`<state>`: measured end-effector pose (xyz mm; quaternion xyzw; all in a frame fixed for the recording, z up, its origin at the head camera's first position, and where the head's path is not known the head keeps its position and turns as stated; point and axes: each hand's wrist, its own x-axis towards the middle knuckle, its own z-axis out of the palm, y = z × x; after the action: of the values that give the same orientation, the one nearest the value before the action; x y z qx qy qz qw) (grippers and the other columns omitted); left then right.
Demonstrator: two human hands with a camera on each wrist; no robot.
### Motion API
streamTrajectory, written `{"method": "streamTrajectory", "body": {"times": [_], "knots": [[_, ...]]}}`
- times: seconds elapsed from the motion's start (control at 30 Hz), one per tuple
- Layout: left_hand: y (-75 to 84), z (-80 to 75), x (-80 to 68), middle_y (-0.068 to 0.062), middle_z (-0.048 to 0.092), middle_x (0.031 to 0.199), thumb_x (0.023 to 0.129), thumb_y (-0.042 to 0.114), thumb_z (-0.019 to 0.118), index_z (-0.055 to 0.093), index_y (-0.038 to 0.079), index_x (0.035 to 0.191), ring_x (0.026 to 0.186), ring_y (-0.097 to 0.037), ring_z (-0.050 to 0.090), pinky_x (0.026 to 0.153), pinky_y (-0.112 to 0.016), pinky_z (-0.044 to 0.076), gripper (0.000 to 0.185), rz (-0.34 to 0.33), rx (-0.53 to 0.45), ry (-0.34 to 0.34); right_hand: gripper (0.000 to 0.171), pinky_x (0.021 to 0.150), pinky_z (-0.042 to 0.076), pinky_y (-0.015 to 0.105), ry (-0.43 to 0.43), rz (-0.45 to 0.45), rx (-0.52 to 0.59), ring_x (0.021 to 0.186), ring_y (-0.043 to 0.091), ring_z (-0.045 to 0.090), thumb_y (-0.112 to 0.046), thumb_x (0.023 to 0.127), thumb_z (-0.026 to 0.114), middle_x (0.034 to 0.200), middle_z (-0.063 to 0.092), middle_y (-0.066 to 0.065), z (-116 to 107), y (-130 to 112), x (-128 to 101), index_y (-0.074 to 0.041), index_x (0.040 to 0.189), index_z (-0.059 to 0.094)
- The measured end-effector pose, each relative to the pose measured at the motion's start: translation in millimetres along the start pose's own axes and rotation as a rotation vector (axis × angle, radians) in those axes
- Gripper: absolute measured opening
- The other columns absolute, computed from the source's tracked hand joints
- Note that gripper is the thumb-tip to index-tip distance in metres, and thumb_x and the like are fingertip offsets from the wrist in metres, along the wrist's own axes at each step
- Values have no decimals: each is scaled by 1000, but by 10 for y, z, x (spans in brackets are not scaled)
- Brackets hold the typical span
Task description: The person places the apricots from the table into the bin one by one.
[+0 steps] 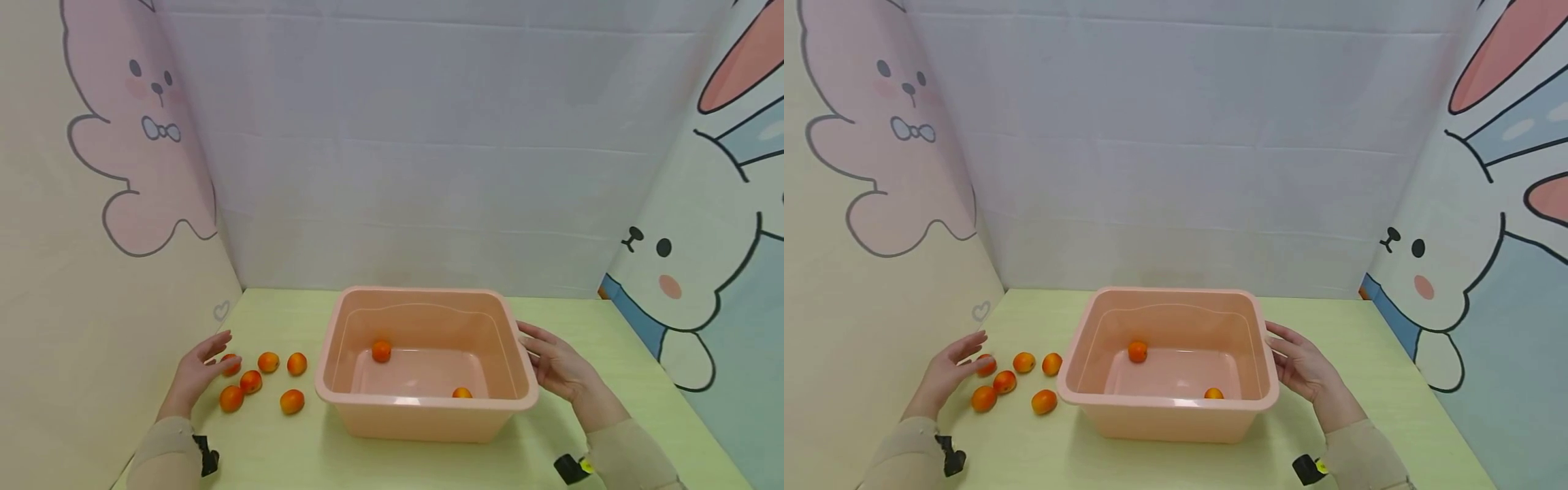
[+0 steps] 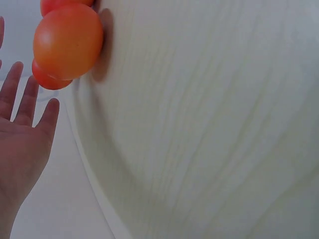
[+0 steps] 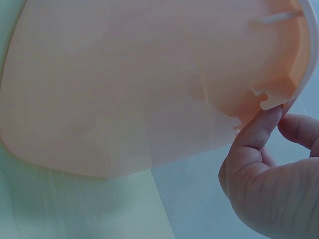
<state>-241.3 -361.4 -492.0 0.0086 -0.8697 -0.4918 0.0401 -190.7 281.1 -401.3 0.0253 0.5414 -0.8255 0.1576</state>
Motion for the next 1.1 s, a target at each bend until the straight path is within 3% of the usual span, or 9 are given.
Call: {"method": "streamTrajectory", "body": {"times": [0.33,0.6,0.67,0.73,0.83,0.9,1.1], "knots": [[-222,-11,-23,-25,27,157,91,30,74,26,4,156,141,-43,26,112,-59,24,85,-98,-42,-71,23,83,57,31,-12,14,3,92,14,67,-11,104,52,110,69,-1,-6,-1,10,-27,111,68],[-233,18,-47,-26,23,158,92,31,73,21,5,157,141,-48,22,112,-62,23,87,-137,-80,-95,24,83,57,31,-27,2,-4,92,14,66,-11,104,51,110,69,-1,-9,4,21,-26,112,67],[-245,22,-49,-26,24,158,92,32,72,22,5,157,140,-47,25,112,-60,25,87,-141,-72,-93,24,83,57,31,-30,2,-1,92,14,66,-10,104,51,110,69,-1,-10,6,22,-26,112,67],[-260,28,-52,-26,28,156,93,33,72,23,4,156,137,-46,30,112,-46,34,85,-137,-53,-90,25,83,57,31,-33,2,2,92,13,66,-10,104,50,110,69,-1,-11,7,23,-26,112,68],[-281,46,-61,-27,34,152,93,33,72,28,1,154,128,-40,39,97,-19,42,82,-119,-29,-69,25,83,57,31,-36,5,9,92,13,66,-10,104,50,110,69,-1,-11,7,21,-26,113,68],[-289,61,-70,-28,38,149,93,31,72,31,-1,153,122,-33,43,85,-7,38,79,-101,-18,-47,25,83,57,31,-34,5,10,92,14,66,-10,104,51,110,69,-1,-10,6,18,-25,113,68],[-320,102,-73,-29,43,146,92,25,73,38,-5,148,106,6,45,88,-4,37,73,-72,-20,16,25,83,57,31,-28,0,7,91,13,67,-10,104,50,110,69,-1,-6,11,10,-26,113,68]]}}
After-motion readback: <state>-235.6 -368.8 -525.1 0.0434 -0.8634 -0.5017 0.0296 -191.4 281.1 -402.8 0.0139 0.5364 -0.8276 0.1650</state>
